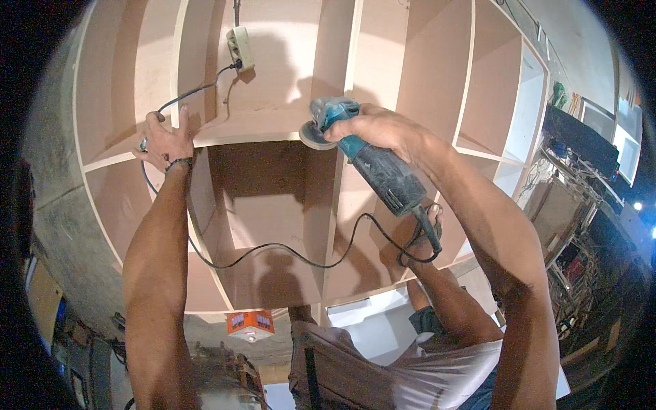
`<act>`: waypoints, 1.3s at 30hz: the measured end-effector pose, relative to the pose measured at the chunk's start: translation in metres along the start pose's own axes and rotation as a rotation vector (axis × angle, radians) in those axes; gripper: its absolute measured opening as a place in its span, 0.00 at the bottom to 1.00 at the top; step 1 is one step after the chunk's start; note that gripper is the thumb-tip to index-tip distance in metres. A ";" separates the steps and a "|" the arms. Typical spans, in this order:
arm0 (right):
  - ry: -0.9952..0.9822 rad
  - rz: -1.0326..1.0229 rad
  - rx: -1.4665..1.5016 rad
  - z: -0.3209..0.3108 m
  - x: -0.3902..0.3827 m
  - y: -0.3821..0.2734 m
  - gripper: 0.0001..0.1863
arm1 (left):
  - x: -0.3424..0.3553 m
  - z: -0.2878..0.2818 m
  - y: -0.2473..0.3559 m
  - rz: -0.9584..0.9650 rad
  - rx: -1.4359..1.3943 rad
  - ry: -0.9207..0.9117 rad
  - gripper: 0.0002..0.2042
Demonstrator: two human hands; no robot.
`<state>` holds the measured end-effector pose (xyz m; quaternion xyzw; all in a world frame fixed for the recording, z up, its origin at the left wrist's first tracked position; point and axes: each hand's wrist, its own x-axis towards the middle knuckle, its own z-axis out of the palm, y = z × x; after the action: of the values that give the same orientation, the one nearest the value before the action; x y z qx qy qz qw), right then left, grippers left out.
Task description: The person uses a power sander to smooth the edges and surfaces of a large wooden shelf unit.
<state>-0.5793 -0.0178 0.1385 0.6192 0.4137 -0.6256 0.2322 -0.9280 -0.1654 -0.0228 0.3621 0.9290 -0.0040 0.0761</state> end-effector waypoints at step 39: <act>-0.067 -0.067 0.506 0.039 -0.058 -0.033 0.30 | -0.003 -0.001 -0.003 -0.018 -0.037 -0.011 0.30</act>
<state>-0.6211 -0.0439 0.1982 0.6225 0.2562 -0.7368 0.0626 -0.9280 -0.1695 -0.0212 0.3524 0.9317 0.0105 0.0877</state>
